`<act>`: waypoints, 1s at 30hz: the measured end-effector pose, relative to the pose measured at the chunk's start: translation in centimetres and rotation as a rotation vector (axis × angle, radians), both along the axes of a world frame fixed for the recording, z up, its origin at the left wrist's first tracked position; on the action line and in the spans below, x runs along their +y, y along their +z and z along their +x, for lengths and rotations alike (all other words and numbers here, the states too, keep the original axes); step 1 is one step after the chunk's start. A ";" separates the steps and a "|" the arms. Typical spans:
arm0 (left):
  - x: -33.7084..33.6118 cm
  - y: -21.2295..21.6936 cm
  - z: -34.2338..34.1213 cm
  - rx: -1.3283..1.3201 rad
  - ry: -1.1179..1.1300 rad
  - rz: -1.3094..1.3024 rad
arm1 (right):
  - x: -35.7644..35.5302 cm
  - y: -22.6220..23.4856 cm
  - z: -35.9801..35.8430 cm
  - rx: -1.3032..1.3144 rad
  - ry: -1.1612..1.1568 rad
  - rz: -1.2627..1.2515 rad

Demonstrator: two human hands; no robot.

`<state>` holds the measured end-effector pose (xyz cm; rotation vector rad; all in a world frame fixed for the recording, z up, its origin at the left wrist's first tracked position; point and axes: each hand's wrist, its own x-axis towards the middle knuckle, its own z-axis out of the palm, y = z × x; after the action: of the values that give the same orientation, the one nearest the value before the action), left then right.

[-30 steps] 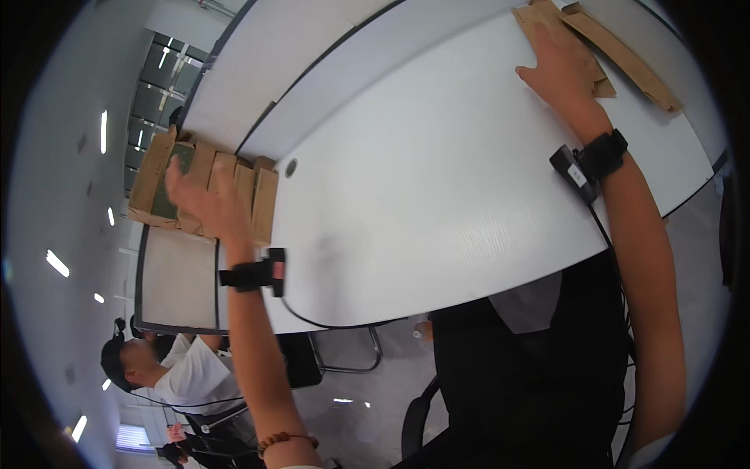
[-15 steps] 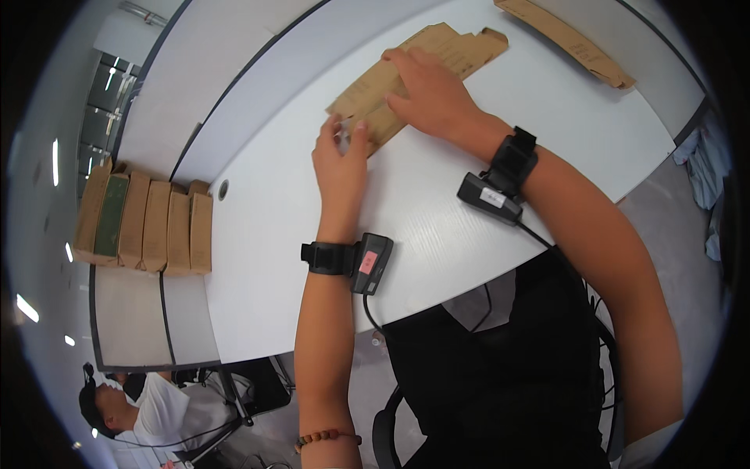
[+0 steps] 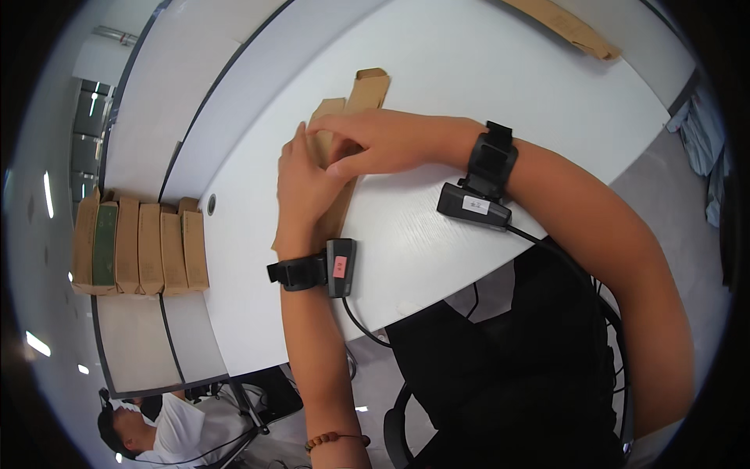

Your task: Manually fold and assemble cardboard boxes for packaging.

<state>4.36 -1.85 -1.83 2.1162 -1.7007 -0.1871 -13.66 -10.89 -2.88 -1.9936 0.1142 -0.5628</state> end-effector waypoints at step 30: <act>4.1 4.5 -0.9 1.038 0.124 -0.787 | 1.6 0.1 0.5 -0.103 -0.139 0.339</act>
<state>3.46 2.23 2.62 1.1610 -0.7994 -0.4050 -13.18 -9.27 -2.82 -1.6326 0.2690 -0.6860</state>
